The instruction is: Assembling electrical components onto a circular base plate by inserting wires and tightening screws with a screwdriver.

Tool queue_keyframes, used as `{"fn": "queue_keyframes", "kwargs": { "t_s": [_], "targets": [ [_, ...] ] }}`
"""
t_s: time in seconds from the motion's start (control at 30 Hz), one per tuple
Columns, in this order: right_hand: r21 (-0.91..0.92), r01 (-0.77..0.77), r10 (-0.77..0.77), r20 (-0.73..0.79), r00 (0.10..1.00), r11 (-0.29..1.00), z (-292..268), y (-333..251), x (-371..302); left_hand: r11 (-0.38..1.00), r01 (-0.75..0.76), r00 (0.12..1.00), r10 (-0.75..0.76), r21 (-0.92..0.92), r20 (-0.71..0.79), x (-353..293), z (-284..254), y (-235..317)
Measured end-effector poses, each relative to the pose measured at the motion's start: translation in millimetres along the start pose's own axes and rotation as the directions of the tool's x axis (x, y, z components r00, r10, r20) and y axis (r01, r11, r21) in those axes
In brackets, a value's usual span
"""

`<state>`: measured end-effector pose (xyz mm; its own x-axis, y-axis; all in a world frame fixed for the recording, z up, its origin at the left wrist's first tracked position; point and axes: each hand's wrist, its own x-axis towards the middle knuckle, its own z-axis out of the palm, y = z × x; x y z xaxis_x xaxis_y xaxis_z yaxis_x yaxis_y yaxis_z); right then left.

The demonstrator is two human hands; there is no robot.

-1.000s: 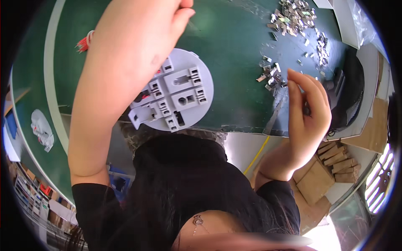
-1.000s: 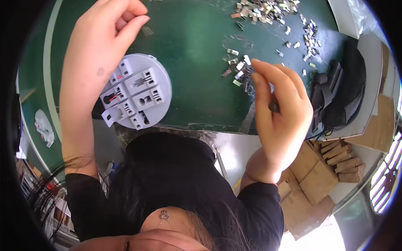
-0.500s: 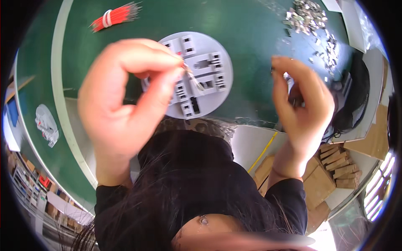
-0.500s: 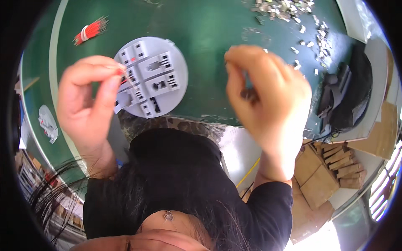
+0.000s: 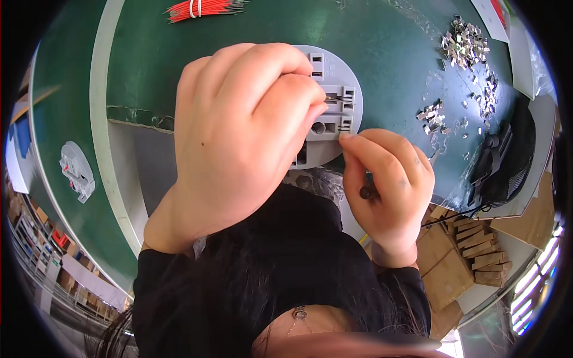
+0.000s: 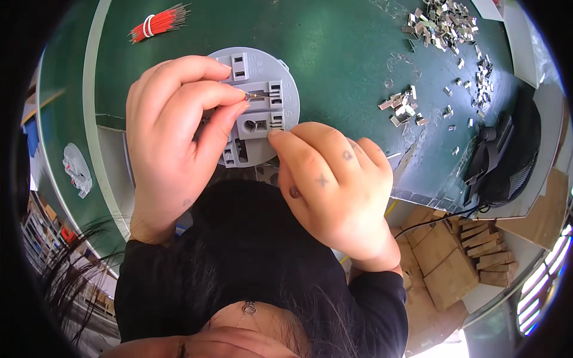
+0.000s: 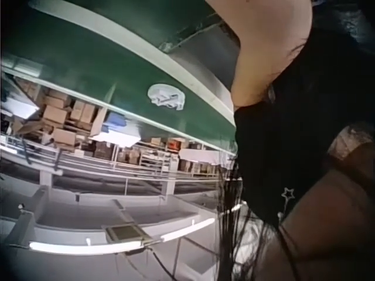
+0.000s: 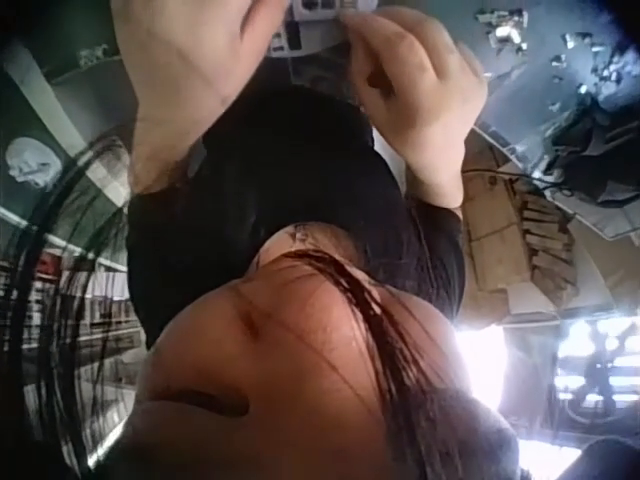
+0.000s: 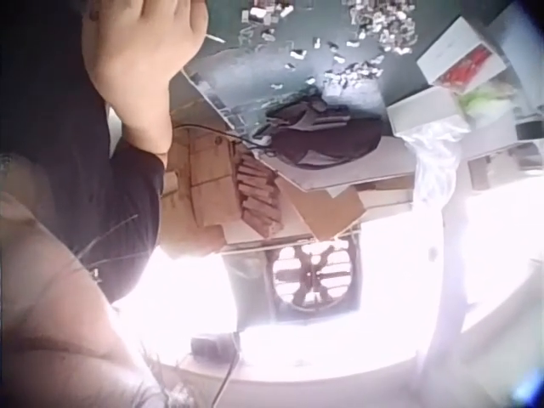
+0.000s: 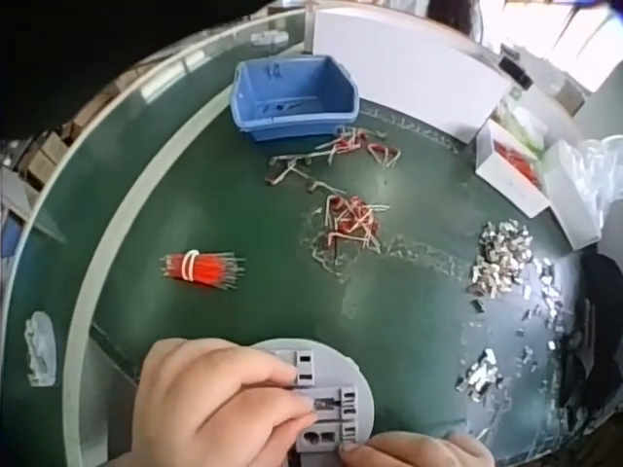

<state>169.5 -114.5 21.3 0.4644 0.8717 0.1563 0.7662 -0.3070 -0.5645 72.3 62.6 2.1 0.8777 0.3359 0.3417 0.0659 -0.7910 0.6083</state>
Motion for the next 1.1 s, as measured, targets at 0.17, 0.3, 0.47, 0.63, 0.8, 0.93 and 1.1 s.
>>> {"fn": "queue_keyframes", "kwargs": {
  "t_s": [0.17, 0.3, 0.47, 0.63, 0.8, 0.93, 1.1],
  "targets": [
    [0.081, 0.005, -0.005, -0.005, 1.000, 0.997, 1.8, 7.5, 5.2, 0.999, -0.008, 1.000, 0.008, 0.035, 0.020, 1.8, 1.5, -3.2],
    [0.085, 0.029, -0.030, 0.008, 1.000, 0.996, -0.9, 5.8, 0.0, 1.000, 0.011, 1.000, -0.011, 0.018, 0.015, -7.5, 0.7, -3.1],
    [0.027, 0.046, -0.042, -0.123, 0.992, 0.999, -5.0, 14.6, 0.7, 0.996, 0.001, 1.000, 0.000, -0.090, 0.011, -16.4, 0.0, -5.8],
    [-0.091, 0.076, -0.076, 0.010, 0.997, 0.993, -21.7, 15.2, 17.1, 0.988, 0.089, 0.995, -0.082, -0.125, 0.056, -18.5, -2.6, 1.5],
    [-0.085, 0.171, -0.172, 0.006, 0.985, 0.982, -16.6, 20.3, 25.5, 0.976, 0.171, 0.985, -0.166, -0.134, 0.053, -17.4, -0.9, 6.4],
    [-0.165, 0.193, -0.186, 0.057, 0.981, 0.967, -20.6, 18.6, 31.2, 0.987, 0.132, 0.989, -0.124, -0.096, 0.079, -13.8, -4.1, 4.6],
    [-0.246, 0.236, -0.220, 0.091, 0.971, 0.940, -26.5, 17.2, 35.5, 0.988, 0.132, 0.989, -0.126, -0.074, 0.084, -11.2, -3.3, 5.8]
  ]
}}
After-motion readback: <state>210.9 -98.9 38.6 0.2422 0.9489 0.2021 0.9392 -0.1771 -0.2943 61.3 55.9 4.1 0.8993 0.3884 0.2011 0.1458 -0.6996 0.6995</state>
